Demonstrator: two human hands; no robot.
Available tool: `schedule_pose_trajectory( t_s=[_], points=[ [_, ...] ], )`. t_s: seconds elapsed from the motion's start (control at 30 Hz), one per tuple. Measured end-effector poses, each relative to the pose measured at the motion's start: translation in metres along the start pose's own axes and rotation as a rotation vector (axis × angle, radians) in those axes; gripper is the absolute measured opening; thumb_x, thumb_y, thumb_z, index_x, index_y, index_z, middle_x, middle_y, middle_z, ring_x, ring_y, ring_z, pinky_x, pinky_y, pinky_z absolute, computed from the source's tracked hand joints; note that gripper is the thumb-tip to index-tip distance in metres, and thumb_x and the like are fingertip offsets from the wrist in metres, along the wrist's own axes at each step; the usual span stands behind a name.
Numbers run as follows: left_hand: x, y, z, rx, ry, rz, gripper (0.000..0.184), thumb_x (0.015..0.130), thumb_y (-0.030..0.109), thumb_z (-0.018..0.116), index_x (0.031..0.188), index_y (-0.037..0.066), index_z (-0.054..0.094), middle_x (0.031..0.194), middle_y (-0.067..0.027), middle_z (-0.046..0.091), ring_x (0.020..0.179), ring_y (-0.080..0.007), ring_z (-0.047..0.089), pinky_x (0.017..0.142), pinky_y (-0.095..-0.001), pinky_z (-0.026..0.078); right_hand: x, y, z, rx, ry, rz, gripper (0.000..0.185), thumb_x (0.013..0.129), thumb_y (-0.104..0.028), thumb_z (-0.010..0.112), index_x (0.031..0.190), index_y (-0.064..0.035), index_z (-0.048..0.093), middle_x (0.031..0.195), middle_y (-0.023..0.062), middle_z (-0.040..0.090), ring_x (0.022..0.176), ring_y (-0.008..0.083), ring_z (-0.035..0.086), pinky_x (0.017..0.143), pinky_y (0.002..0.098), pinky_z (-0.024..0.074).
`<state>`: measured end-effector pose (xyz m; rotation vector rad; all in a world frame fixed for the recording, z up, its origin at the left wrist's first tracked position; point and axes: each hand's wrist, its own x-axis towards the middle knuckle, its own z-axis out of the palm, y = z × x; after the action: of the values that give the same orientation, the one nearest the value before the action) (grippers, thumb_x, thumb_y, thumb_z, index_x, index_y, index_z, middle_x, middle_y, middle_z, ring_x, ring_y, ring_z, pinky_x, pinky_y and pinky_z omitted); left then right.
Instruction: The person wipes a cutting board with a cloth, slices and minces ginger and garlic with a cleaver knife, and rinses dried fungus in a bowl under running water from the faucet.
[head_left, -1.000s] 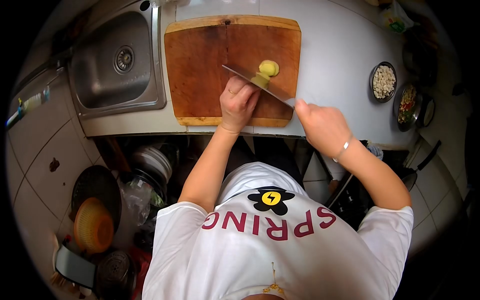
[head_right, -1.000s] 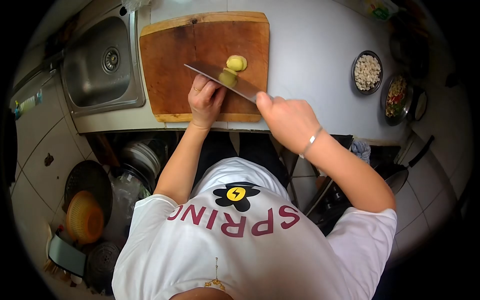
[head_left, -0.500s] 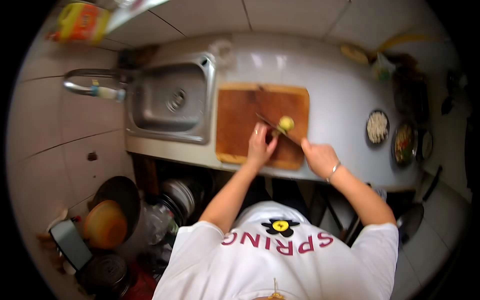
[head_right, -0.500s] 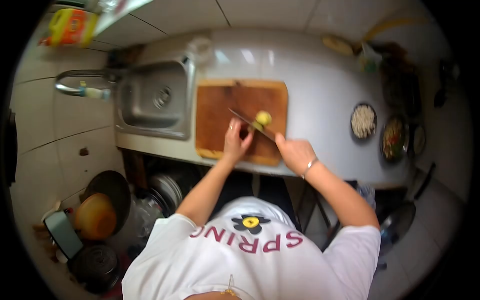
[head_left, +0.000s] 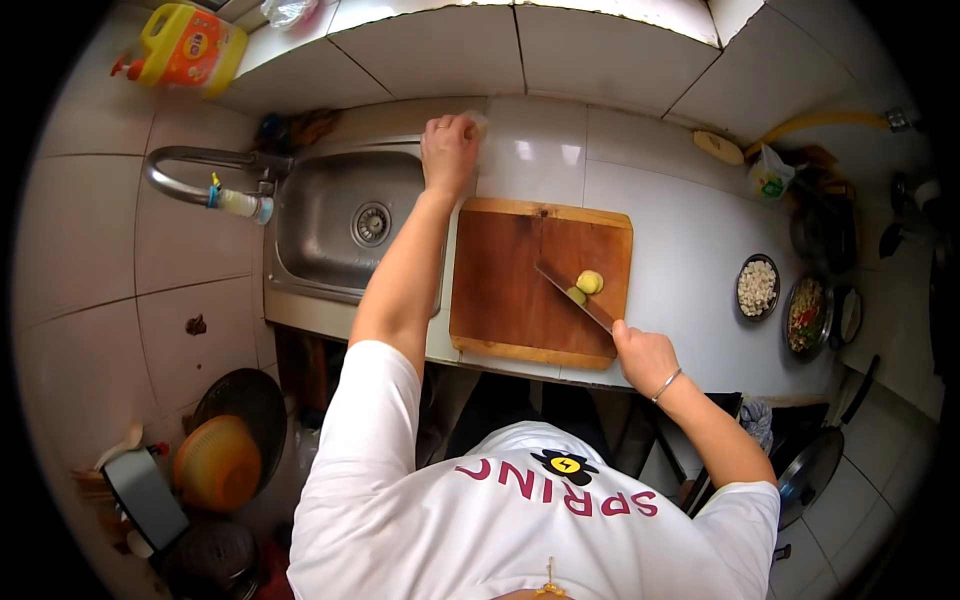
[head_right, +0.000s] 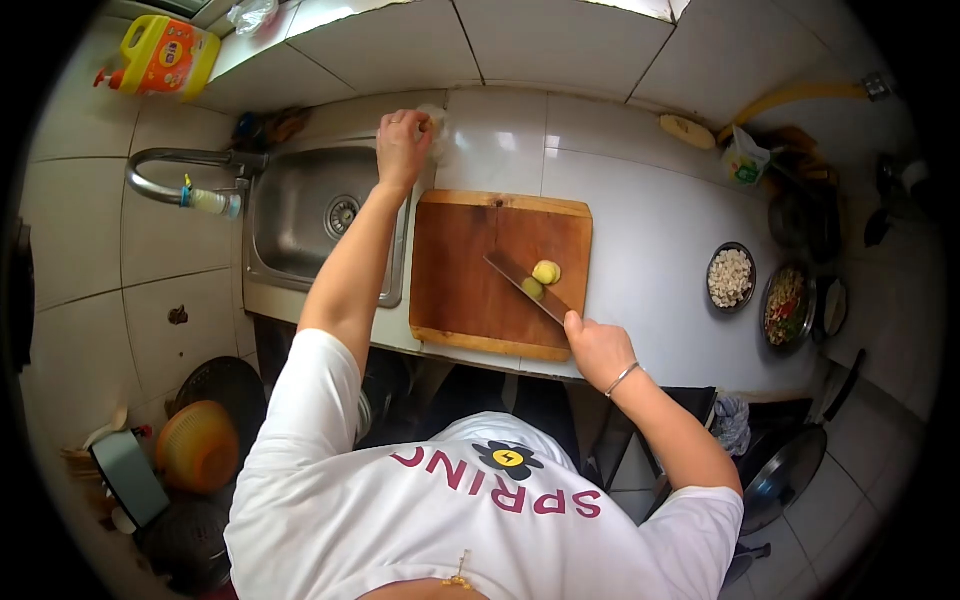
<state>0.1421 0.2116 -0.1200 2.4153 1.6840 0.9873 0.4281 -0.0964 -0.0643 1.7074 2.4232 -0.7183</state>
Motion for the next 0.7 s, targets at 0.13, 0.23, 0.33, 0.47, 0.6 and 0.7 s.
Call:
schedule_pose_trajectory(
  t_s=[0.13, 0.23, 0.33, 0.47, 0.6, 0.7],
  points=[
    [-0.006, -0.022, 0.017, 0.126, -0.085, 0.052, 0.017, 0.075, 0.014, 0.067, 0.091, 0.011, 0.07, 0.112, -0.0115, 0.061, 0.107, -0.0335, 0.055, 0.091, -0.0444, 0.044, 0.0, -0.002, -0.002, 0.024, -0.007, 0.01, 0.014, 0.082, -0.004, 0.051, 0.095, -0.0011, 0.048, 0.07, 0.0143, 0.062, 0.061, 0.0326, 0.065, 0.051, 0.0427, 0.0506],
    [-0.003, -0.041, 0.027, 0.043, -0.258, 0.073, 0.021, 0.077, 0.021, 0.066, 0.094, 0.01, 0.071, 0.119, -0.0152, 0.059, 0.112, -0.0355, 0.054, 0.095, -0.0447, 0.044, 0.0, -0.003, -0.003, 0.04, -0.002, 0.013, 0.015, 0.081, -0.004, 0.052, 0.096, -0.0009, 0.049, 0.07, 0.014, 0.062, 0.061, 0.032, 0.065, 0.051, 0.0421, 0.0507],
    [-0.005, -0.033, 0.016, -0.041, -0.412, 0.003, 0.026, 0.077, 0.026, 0.065, 0.097, 0.008, 0.07, 0.125, -0.0177, 0.056, 0.115, -0.036, 0.053, 0.097, -0.0451, 0.043, 0.0, -0.004, -0.002, 0.01, -0.02, 0.031, 0.016, 0.081, -0.004, 0.051, 0.097, -0.0007, 0.049, 0.07, 0.0135, 0.062, 0.061, 0.0318, 0.065, 0.051, 0.0419, 0.0508],
    [-0.011, -0.026, 0.01, 0.079, -0.374, 0.285, 0.035, 0.072, 0.024, 0.069, 0.102, 0.007, 0.066, 0.119, -0.0178, 0.058, 0.112, -0.0349, 0.055, 0.093, -0.0456, 0.047, 0.0, -0.007, -0.001, 0.016, -0.005, 0.038, 0.016, 0.082, -0.004, 0.051, 0.097, -0.0008, 0.05, 0.07, 0.0133, 0.062, 0.061, 0.0318, 0.065, 0.052, 0.0421, 0.0509],
    [-0.003, -0.024, 0.0, 0.076, -0.437, 0.266, 0.028, 0.073, 0.01, 0.063, 0.101, 0.008, 0.063, 0.115, -0.0117, 0.059, 0.109, -0.0318, 0.056, 0.084, -0.0419, 0.051, -0.004, -0.009, 0.0, -0.012, -0.05, 0.07, 0.015, 0.083, -0.004, 0.05, 0.097, -0.0013, 0.048, 0.071, 0.0141, 0.063, 0.062, 0.033, 0.065, 0.052, 0.0434, 0.0509],
    [-0.011, -0.033, -0.003, -0.022, -0.372, 0.155, 0.04, 0.077, 0.005, 0.061, 0.116, 0.014, 0.059, 0.106, -0.0119, 0.06, 0.096, -0.0339, 0.06, 0.075, -0.0426, 0.052, -0.003, -0.006, 0.005, -0.033, -0.03, 0.048, 0.014, 0.085, -0.006, 0.047, 0.098, -0.0022, 0.047, 0.074, 0.015, 0.064, 0.064, 0.0341, 0.065, 0.052, 0.0447, 0.0503]
  ],
)
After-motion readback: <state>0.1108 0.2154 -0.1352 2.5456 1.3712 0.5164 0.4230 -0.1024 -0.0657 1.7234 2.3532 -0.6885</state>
